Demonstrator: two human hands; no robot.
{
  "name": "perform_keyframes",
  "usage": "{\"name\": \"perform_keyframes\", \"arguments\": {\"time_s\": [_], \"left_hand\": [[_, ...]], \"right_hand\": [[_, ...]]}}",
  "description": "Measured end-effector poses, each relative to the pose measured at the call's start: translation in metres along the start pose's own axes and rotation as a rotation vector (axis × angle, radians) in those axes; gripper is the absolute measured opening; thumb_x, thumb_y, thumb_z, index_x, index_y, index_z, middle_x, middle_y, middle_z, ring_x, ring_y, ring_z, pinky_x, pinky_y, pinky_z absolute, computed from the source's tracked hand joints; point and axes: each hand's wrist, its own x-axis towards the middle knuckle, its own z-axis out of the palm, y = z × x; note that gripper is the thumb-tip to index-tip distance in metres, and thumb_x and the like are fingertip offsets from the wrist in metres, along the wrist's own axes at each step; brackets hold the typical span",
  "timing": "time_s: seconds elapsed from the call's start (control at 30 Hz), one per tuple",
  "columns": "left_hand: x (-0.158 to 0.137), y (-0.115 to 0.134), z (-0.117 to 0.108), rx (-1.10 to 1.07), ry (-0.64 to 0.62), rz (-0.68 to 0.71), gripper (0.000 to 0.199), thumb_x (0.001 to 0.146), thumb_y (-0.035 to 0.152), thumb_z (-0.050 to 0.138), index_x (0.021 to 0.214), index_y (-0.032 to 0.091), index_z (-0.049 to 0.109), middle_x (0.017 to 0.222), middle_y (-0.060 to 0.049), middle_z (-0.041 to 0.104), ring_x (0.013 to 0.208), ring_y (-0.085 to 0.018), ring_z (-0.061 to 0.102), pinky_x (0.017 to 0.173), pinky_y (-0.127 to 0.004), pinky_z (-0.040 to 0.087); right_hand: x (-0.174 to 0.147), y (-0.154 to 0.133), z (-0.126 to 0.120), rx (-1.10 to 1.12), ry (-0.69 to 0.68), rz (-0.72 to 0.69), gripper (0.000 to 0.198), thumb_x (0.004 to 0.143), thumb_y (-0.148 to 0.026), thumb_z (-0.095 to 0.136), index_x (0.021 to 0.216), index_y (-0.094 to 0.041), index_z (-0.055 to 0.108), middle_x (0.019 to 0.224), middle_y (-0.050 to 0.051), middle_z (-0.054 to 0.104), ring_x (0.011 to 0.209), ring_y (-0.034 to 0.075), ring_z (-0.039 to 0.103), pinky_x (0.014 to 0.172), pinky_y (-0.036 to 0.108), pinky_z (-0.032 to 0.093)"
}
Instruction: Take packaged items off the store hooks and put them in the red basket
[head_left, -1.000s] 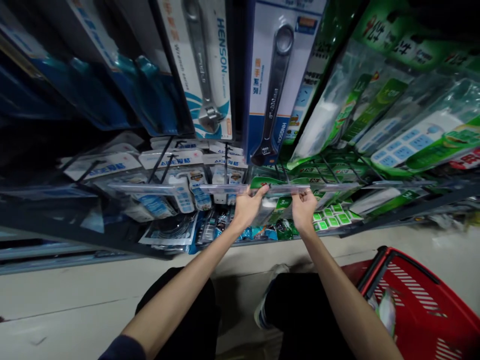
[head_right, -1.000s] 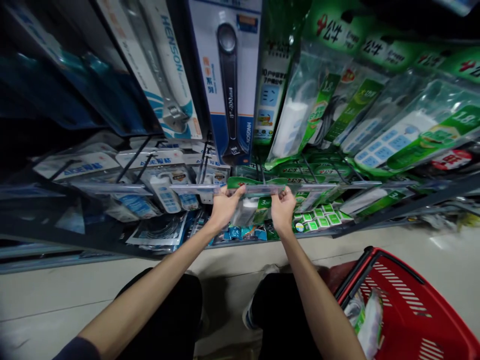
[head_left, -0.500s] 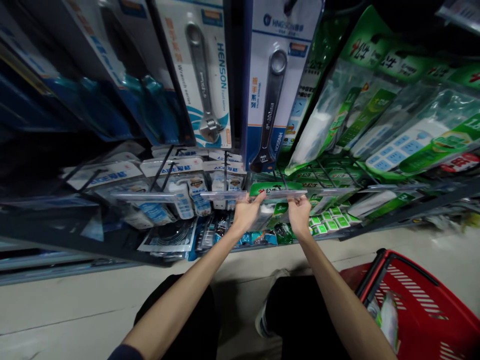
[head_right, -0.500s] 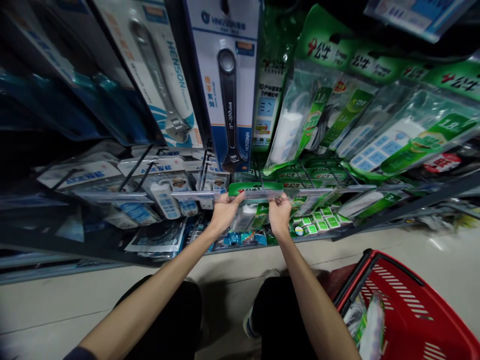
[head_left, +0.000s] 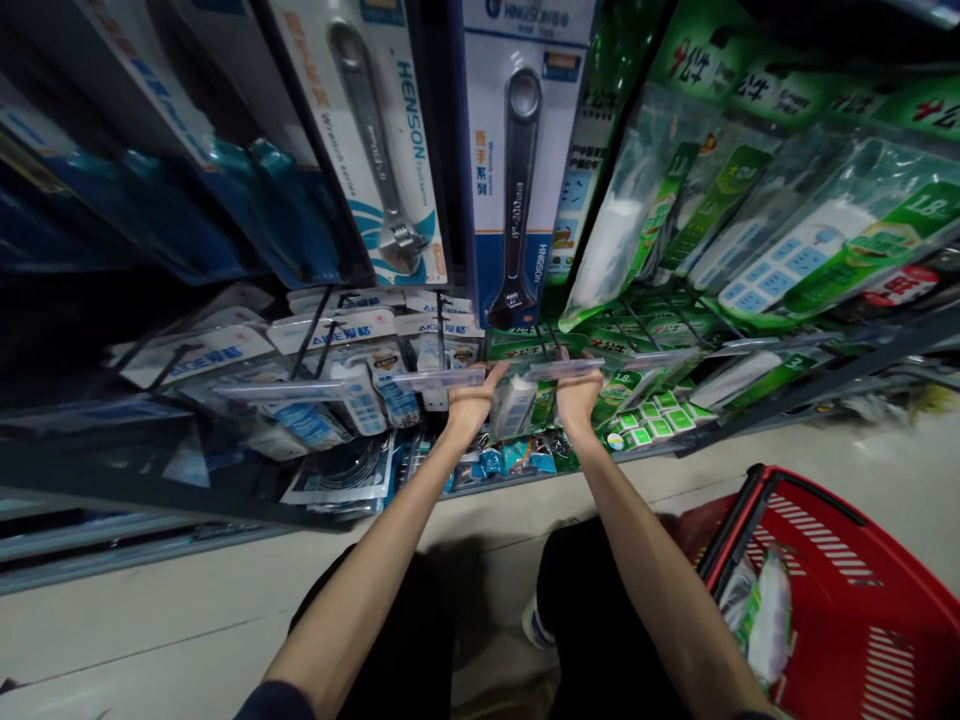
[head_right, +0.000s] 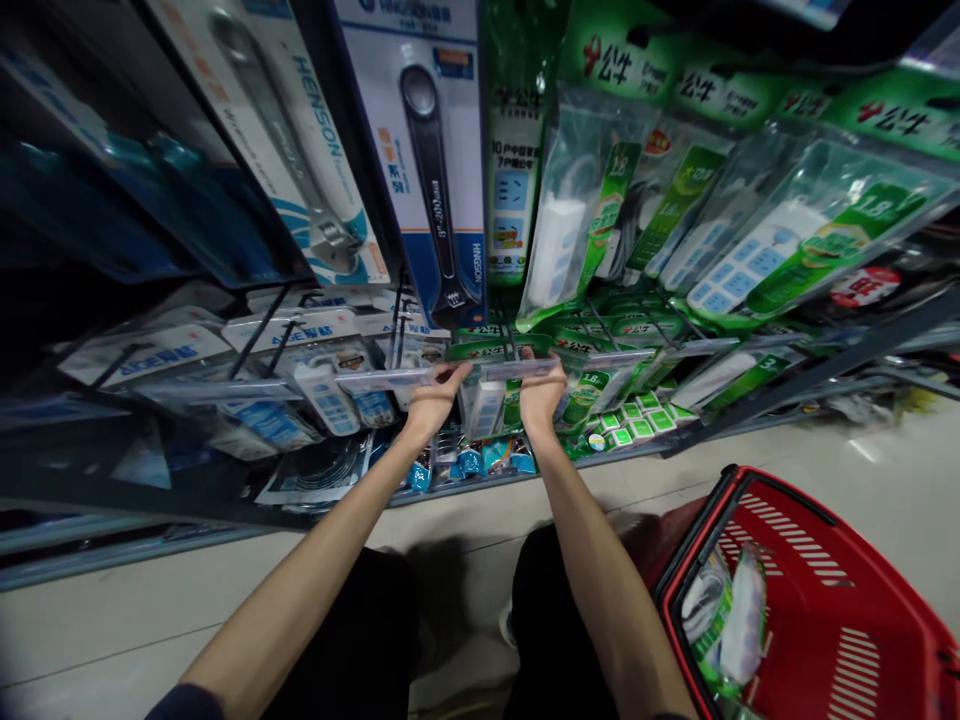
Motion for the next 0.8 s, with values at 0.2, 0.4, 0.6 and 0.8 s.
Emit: {"name": "perform_keyframes", "arguments": {"time_s": [0.2, 0.4, 0.6, 0.8], "left_hand": [[-0.003, -0.001, -0.012, 0.128, -0.04, 0.016, 0.024, 0.086, 0.046, 0.065, 0.086, 0.024, 0.073, 0.094, -0.006, 0.075, 0.098, -0.027, 0.068, 0.1, -0.036, 0.043], [0.0, -0.005, -0.012, 0.146, 0.017, 0.023, 0.025, 0.084, 0.047, 0.066, 0.075, 0.025, 0.074, 0.08, -0.005, 0.073, 0.097, -0.027, 0.067, 0.097, -0.035, 0.044], [-0.004, -0.003, -0.008, 0.123, 0.029, 0.033, 0.022, 0.084, 0.044, 0.065, 0.08, 0.025, 0.075, 0.088, -0.007, 0.075, 0.097, -0.027, 0.067, 0.099, -0.037, 0.043], [0.005, -0.016, 0.001, 0.046, 0.063, -0.009, 0.023, 0.084, 0.046, 0.066, 0.083, 0.024, 0.072, 0.087, -0.005, 0.073, 0.092, -0.025, 0.066, 0.097, -0.038, 0.045]], "right_hand": [[-0.005, -0.004, -0.019, -0.12, 0.071, -0.039, 0.04, 0.078, -0.025, 0.062, 0.117, -0.014, 0.062, 0.093, 0.011, 0.072, 0.086, 0.025, 0.068, 0.083, 0.039, 0.054], [-0.009, -0.008, -0.034, -0.212, 0.065, -0.136, 0.042, 0.072, -0.015, 0.056, 0.114, -0.014, 0.059, 0.104, 0.013, 0.065, 0.089, 0.023, 0.062, 0.075, 0.035, 0.055], [-0.019, -0.01, -0.031, -0.275, -0.129, -0.191, 0.027, 0.086, -0.029, 0.057, 0.109, -0.017, 0.065, 0.115, 0.016, 0.061, 0.09, 0.024, 0.061, 0.084, 0.04, 0.055], [-0.021, 0.0, -0.017, -0.225, -0.25, -0.14, 0.038, 0.081, -0.033, 0.066, 0.118, -0.021, 0.066, 0.13, 0.015, 0.061, 0.107, 0.029, 0.063, 0.1, 0.044, 0.051]]}}
